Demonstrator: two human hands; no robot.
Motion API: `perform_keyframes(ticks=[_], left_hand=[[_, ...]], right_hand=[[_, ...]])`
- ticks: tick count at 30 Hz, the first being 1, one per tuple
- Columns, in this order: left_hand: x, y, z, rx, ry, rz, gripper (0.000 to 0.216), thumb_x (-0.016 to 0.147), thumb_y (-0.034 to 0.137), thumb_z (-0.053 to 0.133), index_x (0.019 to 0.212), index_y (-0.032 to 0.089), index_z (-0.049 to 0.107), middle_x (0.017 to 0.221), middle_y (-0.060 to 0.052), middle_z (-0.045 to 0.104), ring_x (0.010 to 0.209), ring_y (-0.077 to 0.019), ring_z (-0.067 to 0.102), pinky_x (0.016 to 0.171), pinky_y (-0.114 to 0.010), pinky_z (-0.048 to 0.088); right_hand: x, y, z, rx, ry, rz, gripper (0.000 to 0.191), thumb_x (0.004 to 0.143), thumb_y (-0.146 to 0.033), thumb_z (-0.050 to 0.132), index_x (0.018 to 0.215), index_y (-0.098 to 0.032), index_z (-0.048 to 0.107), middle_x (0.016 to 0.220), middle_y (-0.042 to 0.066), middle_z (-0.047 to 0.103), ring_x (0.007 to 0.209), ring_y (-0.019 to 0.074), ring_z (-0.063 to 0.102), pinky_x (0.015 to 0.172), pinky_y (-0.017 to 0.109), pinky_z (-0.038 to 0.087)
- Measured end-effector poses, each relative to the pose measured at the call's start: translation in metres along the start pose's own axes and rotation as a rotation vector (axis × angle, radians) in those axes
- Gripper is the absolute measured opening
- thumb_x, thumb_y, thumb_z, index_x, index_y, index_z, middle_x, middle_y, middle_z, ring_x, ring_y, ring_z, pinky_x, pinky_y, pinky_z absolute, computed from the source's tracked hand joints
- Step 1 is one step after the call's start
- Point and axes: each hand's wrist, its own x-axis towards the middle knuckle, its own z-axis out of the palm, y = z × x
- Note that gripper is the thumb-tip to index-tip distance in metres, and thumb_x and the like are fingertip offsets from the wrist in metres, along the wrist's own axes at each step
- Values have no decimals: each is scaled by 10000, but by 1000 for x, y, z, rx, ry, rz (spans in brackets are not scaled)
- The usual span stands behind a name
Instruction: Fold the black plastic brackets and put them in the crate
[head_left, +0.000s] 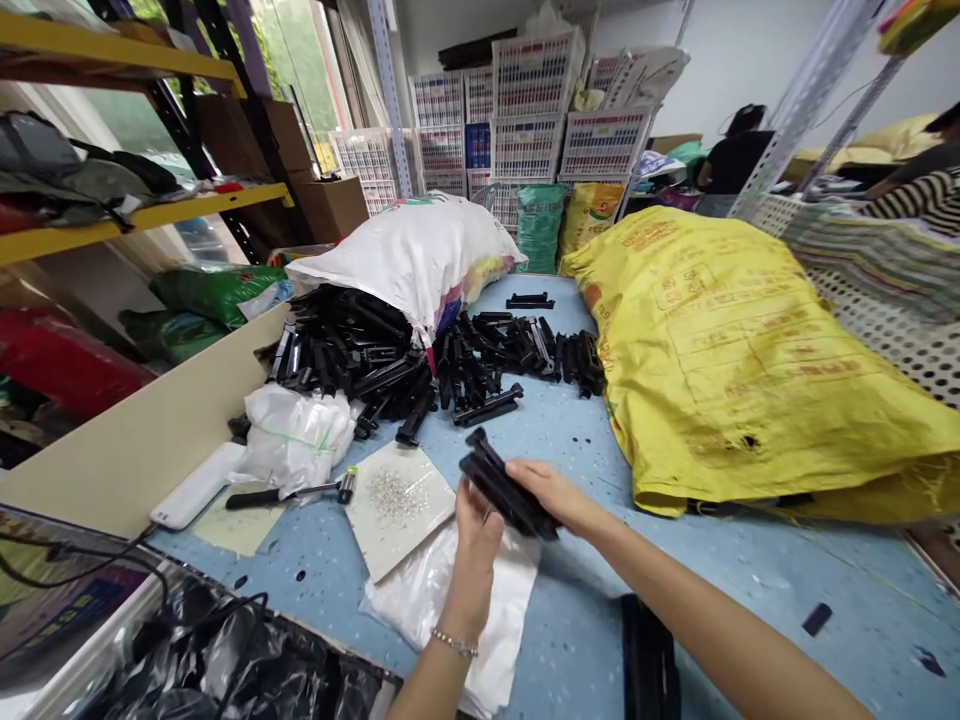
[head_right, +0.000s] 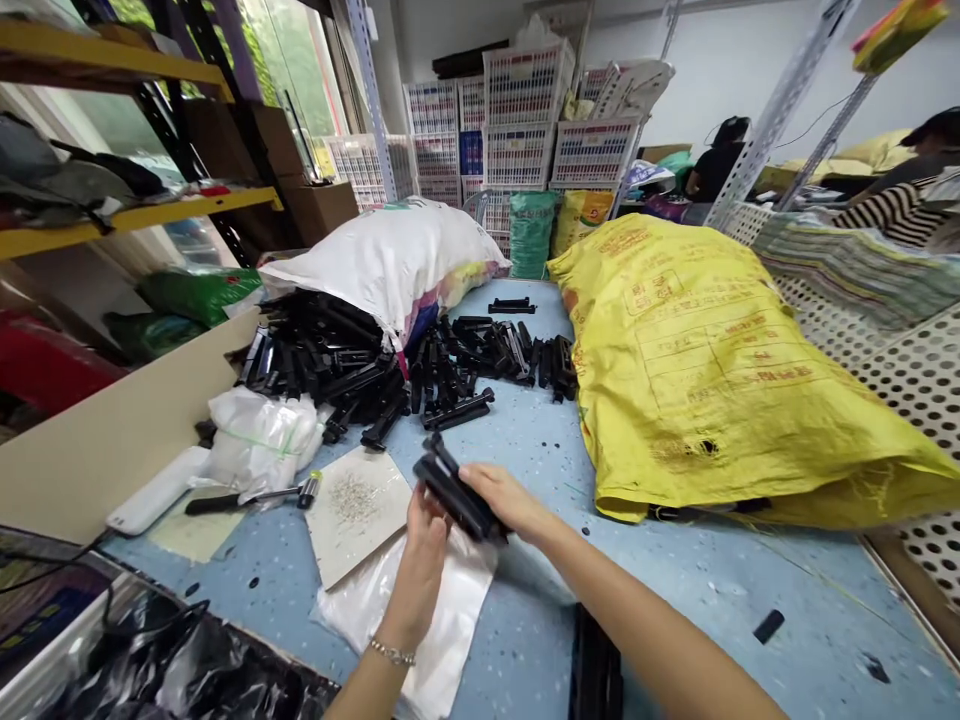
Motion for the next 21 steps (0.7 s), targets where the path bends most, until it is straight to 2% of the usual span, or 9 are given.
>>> perform_keyframes(ticks=[2, 4, 6, 8, 11, 15, 17, 19, 21], left_hand=[[3, 11, 8, -63, -65, 31, 590, 802, 556, 616, 1264, 214, 484, 1340, -124, 534, 1257, -259, 500, 1064, -398, 396], [0, 16, 22, -143, -65, 23, 476, 750, 513, 693, 1080, 192, 571, 1125, -93, 646, 1065, -238, 619, 966, -375, 466], [-5, 19, 35, -186, -59, -23, 405, 720, 475, 732, 955, 186, 570, 873, -29, 659, 806, -177, 661, 796, -318, 520], [-13, 21, 45, -184, -128, -111, 403, 704, 465, 746, 906, 185, 539, 690, 26, 594, 593, -127, 607, 614, -267, 509], [-26, 24, 53, -146, -262, -228, 451, 677, 465, 765, 918, 181, 511, 598, 54, 545, 483, -115, 556, 481, -236, 459], [-31, 32, 56, -185, -297, -314, 469, 660, 445, 783, 952, 170, 538, 624, 52, 554, 482, -101, 553, 484, -232, 466], [-27, 36, 54, -294, -263, -368, 480, 668, 443, 777, 988, 169, 549, 651, 50, 555, 492, -86, 542, 486, -218, 459], [-23, 39, 52, -407, -260, -432, 495, 671, 442, 777, 1017, 163, 558, 676, 46, 551, 503, -72, 530, 477, -196, 439], [-22, 41, 51, -484, -303, -505, 512, 672, 441, 777, 1039, 151, 569, 710, 36, 555, 507, -59, 518, 465, -179, 421]], right_hand=[[-33, -9, -3, 207, -2, 32, 511, 977, -518, 273, 901, -173, 643, 796, 18, 662, 712, 162, 597, 637, 266, 465], [-58, -18, -9, 310, 136, 66, 465, 965, -517, 327, 856, -186, 635, 780, 24, 640, 731, 172, 581, 678, 288, 461], [-73, -25, -18, 222, 340, 56, 416, 974, -481, 326, 870, -200, 614, 807, 39, 623, 781, 186, 566, 736, 315, 445], [-78, -31, -26, 66, 454, 0, 355, 971, -461, 351, 870, -210, 583, 826, 45, 600, 816, 197, 534, 770, 339, 417], [-80, -34, -32, -5, 453, -38, 348, 967, -469, 359, 766, -221, 499, 751, 21, 529, 756, 184, 479, 726, 333, 396], [-96, -34, -29, 202, 440, 67, 430, 988, -496, 250, 695, -229, 418, 649, -17, 446, 639, 151, 457, 615, 295, 399], [-113, -33, -25, 104, 427, -35, 442, 978, -529, 260, 751, -224, 485, 698, 2, 512, 688, 164, 491, 685, 328, 417], [-131, -32, -17, -147, 362, -268, 379, 943, -553, 378, 894, -225, 562, 832, 35, 602, 813, 196, 526, 832, 397, 399], [-146, -32, -9, -378, 291, -474, 286, 921, -496, 485, 980, -232, 577, 911, 48, 635, 892, 215, 528, 916, 433, 351]])
